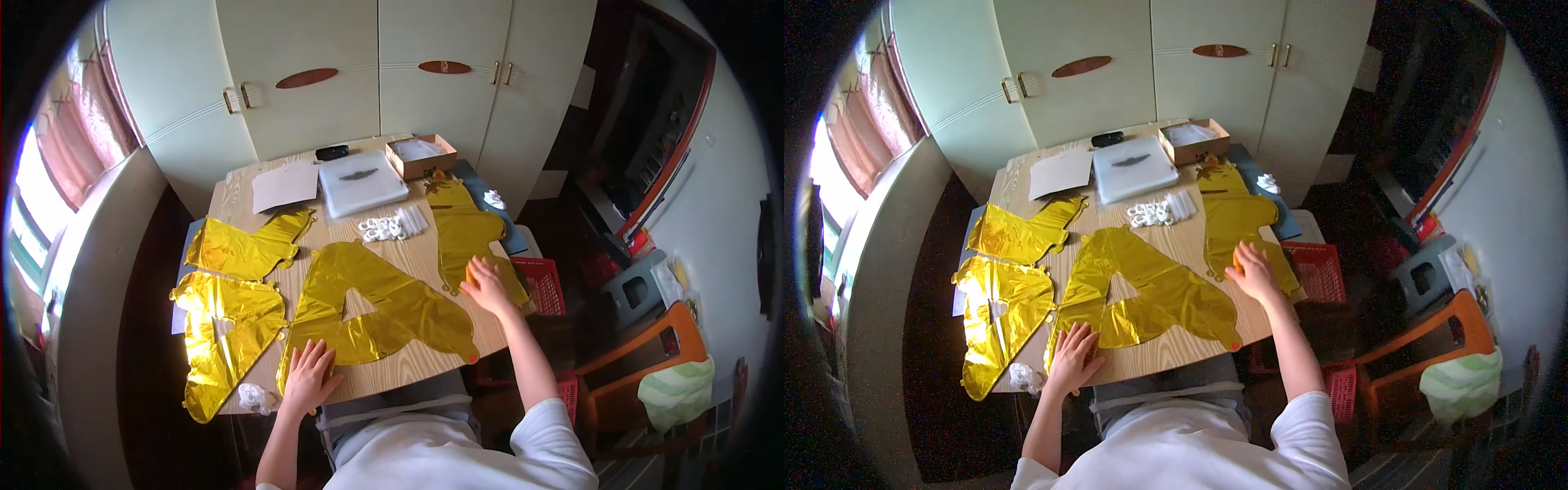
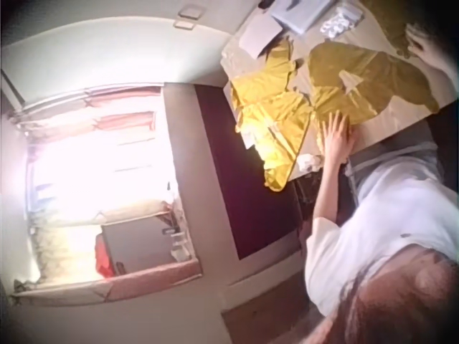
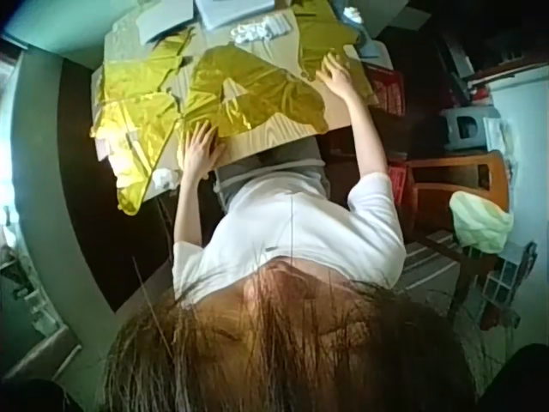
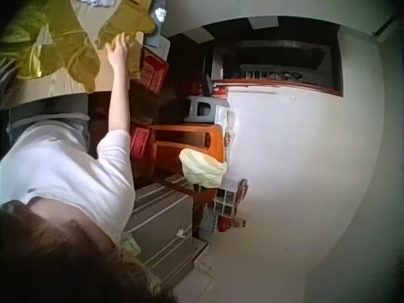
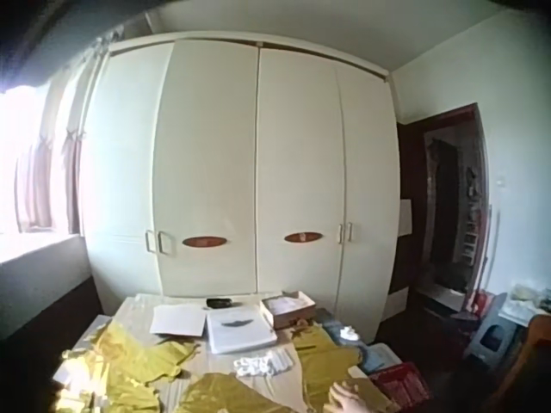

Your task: Folding gold foil balloons and placing them onto cardboard inserts for packaging.

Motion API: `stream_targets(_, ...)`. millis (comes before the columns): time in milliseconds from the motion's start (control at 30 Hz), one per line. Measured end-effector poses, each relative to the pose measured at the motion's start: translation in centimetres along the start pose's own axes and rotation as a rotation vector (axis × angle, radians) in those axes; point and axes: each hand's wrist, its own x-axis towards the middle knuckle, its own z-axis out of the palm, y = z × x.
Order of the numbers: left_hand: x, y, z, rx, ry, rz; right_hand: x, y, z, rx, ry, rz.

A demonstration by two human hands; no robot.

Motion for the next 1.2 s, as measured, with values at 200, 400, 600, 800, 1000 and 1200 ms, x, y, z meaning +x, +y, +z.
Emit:
stream_targets(200, 2.3, 1.7, -1.1, -0.009, 0.016, 0.068, 0.1, -0.6, 1.3, 0.061, 0.132, 0.009)
stream_targets(400, 9.9, 6.2, -0.5, -0.033, 0.026, 0.309, 0.5, -0.3, 1.7, 0.081, 0.334, -0.004)
stream_targets(600, 20.1, 9.9, 6.0, -0.043, -0.069, 0.508, 1.3, -0.4, 0.3, 0.222, 0.295, 0.117)
stream_targets(800, 28.0, 12.6, 11.0, 0.018, 0.008, 0.565, 2.5, 0.4, -2.0, 0.428, 0.22, 0.236)
stream_targets(1000, 32.4, 15.3, 11.5, 0.023, -0.109, 0.417, 5.6, 3.3, -4.3, 0.5, 0.28, 0.149)
stream_targets(1200, 34.9, 15.8, 12.3, 0.214, -0.136, 0.338, 9.0, 5.0, -5.5, 0.622, 0.209, 0.225)
